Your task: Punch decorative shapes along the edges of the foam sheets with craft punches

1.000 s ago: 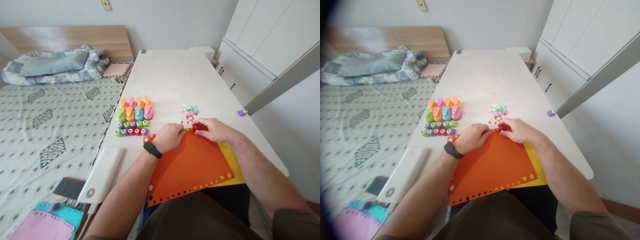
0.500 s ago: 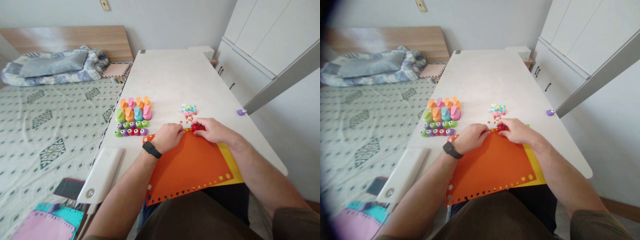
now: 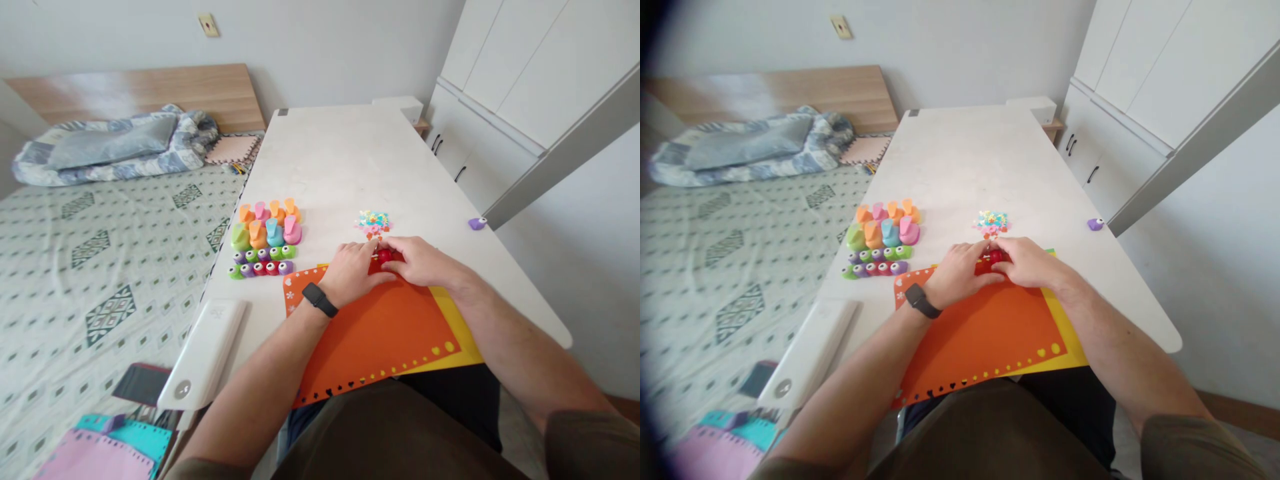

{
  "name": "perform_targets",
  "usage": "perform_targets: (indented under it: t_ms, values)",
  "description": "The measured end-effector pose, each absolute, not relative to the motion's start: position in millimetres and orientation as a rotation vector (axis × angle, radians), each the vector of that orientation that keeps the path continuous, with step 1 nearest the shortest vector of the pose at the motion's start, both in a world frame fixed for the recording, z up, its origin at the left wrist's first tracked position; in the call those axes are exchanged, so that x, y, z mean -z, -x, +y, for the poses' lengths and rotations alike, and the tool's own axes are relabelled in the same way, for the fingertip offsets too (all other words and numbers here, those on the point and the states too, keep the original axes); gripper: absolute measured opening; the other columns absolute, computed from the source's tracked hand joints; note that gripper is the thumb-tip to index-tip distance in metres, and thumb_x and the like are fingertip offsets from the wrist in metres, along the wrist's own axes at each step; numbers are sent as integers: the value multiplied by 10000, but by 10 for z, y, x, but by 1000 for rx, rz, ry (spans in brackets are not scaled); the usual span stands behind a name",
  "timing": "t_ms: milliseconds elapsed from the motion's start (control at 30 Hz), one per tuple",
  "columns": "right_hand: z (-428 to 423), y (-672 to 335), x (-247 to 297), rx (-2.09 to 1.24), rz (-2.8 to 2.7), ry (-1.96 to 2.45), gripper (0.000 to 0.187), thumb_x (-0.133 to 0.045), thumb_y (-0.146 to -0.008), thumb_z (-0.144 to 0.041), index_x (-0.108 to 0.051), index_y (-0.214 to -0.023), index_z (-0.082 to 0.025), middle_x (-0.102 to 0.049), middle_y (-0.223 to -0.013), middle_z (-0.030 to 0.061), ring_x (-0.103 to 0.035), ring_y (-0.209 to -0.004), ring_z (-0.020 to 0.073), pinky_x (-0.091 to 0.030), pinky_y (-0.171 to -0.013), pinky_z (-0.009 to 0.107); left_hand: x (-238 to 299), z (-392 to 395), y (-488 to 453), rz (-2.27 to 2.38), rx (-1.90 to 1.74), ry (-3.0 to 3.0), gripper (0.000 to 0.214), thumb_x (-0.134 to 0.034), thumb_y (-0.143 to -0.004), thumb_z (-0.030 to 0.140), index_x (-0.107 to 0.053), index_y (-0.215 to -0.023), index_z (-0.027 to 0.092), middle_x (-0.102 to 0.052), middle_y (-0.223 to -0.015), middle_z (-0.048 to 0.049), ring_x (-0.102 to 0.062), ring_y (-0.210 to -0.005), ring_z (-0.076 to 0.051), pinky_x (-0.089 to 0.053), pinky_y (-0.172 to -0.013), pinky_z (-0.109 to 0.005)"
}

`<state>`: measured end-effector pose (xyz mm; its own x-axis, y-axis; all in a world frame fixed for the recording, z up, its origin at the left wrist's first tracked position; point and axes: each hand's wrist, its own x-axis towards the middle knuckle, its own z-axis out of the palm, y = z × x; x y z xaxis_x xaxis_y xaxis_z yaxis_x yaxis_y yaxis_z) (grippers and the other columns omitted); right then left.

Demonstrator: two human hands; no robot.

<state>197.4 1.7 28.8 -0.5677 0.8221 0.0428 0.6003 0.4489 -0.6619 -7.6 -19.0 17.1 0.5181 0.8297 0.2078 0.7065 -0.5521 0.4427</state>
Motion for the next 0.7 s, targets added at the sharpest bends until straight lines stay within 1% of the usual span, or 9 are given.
perform_targets:
  t_ms: [100, 233, 400, 567, 700]
  values:
    - [9, -1966, -291, -839, -2356, 1218, 246, -674, -840, -192, -670, -1084, -227, -755, -1021, 54, -693, -906, 231, -504, -808, 342, -146, -151, 23, 1258, -560, -2419, 558, -625, -889, 619, -579, -1226, 176, -723, -1067, -118, -690, -989, -265, -497, -911, -390]
    - [2, -1965, -266, -821, -2368, 1213, 224, -665, -845, -187, -661, -1067, -219, -745, -989, 49, -679, -867, 220, -489, -771, 332, -149, -129, 25, 1238, -566, -2379, 516, -659, -871, 602, -611, -1161, 179, -727, -1047, -104, -696, -958, -250, -511, -865, -358]
    - [-7, -1962, -247, -812, -2387, 1222, 208, -672, -837, -189, -646, -1042, -220, -733, -965, 50, -664, -850, 220, -482, -755, 331, -177, -143, 42, 1190, -582, -2361, 430, -666, -887, 542, -634, -1137, 194, -735, -1021, -76, -695, -932, -228, -508, -836, -328]
    - [-3, -1942, -246, -758, -2422, 1229, 143, -681, -827, -194, -622, -954, -220, -719, -921, 51, -639, -806, 217, -449, -714, 328, -180, -141, 59, 1191, -568, -2370, 396, -670, -888, 522, -649, -1110, 195, -736, -991, -67, -690, -895, -224, -502, -808, -320]
    - [4, -1930, -240, -725, -2441, 1238, 129, -671, -835, -205, -602, -943, -219, -706, -920, 58, -623, -800, 219, -433, -707, 333, -175, -134, 66, 1162, -584, -2373, 379, -661, -897, 502, -651, -1114, 192, -736, -996, -66, -686, -887, -219, -498, -804, -318]
